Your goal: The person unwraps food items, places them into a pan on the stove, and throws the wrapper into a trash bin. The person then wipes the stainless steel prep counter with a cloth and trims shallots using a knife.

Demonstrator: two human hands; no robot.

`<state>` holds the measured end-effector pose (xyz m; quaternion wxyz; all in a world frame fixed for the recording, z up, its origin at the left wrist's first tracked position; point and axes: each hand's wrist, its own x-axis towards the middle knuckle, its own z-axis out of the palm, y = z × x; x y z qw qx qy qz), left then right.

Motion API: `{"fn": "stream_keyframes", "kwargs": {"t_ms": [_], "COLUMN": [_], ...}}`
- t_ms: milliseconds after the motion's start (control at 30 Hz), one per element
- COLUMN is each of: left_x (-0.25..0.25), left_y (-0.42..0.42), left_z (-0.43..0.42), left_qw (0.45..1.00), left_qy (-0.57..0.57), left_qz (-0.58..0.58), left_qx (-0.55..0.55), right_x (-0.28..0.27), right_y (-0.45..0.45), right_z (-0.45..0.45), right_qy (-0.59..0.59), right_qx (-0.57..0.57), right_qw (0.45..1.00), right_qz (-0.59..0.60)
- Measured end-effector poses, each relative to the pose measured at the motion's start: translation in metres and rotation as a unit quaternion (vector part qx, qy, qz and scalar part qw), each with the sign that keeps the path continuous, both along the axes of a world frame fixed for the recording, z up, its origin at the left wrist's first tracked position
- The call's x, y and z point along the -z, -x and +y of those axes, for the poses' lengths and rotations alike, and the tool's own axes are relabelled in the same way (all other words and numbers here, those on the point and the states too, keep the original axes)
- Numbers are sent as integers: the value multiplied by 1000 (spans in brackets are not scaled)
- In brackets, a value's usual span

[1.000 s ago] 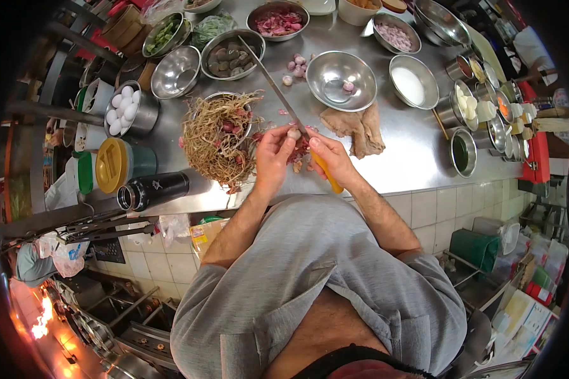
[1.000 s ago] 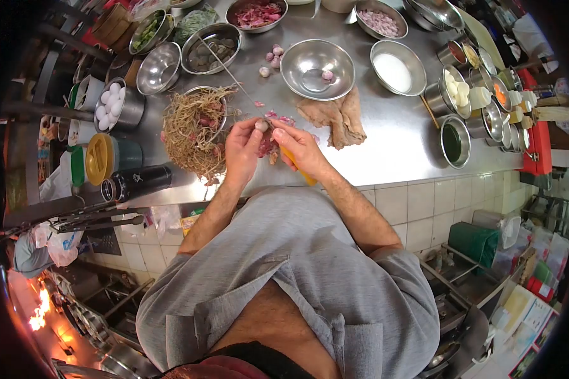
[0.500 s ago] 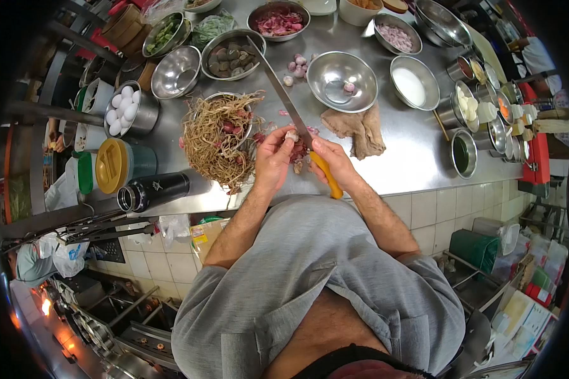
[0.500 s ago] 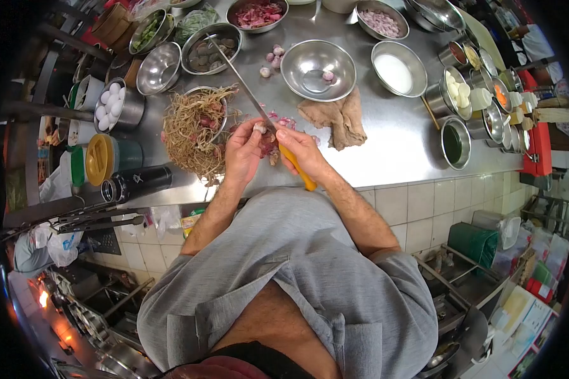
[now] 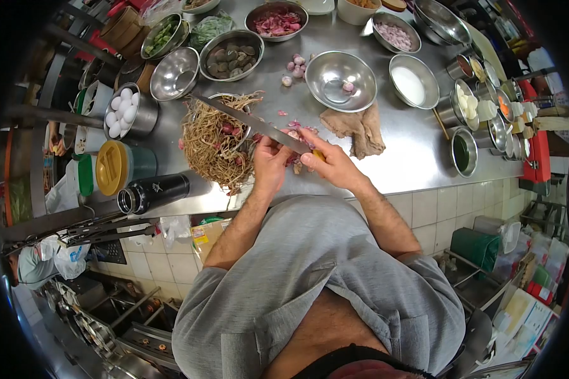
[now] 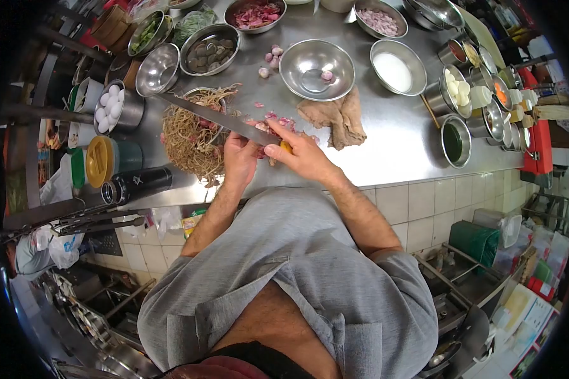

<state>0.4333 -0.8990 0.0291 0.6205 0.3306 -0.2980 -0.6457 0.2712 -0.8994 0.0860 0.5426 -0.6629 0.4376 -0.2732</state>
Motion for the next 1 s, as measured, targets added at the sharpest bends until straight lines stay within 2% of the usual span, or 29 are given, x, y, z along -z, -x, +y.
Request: {"fn": "stream_keyframes", "kwargs": {"t_ms": [33,100,167,333,433,500,600,733,800,833,900,1000], "left_x": [-2,-7,-11,-11,-6,-6,-17,-15,-9,-9,-12,-14], "left_y": [0,-1,-3,-4,-1,3,2,-1,0,1,3,2], "left_z": [0,2,3,6,10,10,6,5,6,6,4,4], "left_qw": [1000,1000,995,990,987,988,991,991,990,990,991,987], "left_qy": [8,16,-1,22,49,71,51,30,24,24,50,53], "left_qz": [-5,-10,-96,-138,-154,-138,-122,-132,-138,-138,-121,-154], "left_qx": [-7,-14,-22,-35,-17,0,6,11,8,9,-10,-14], "right_x": [5,12,7,-1,13,8,9,-3,-9,-6,3,8], "right_y": [-1,-3,-4,-6,-6,-3,5,8,6,4,0,-1], "right_z": [0,0,2,4,2,0,-7,-3,2,2,1,1], "right_qy": [0,83,73,38,49,-137,-201,-195,-103,-103,51,61], "right_qx": [0,16,17,9,54,66,76,76,31,31,6,15], "right_qw": [1000,995,996,996,997,985,969,970,992,992,999,997], "right_qz": [-1,47,48,82,27,-84,-122,-128,-66,-67,17,43]}}
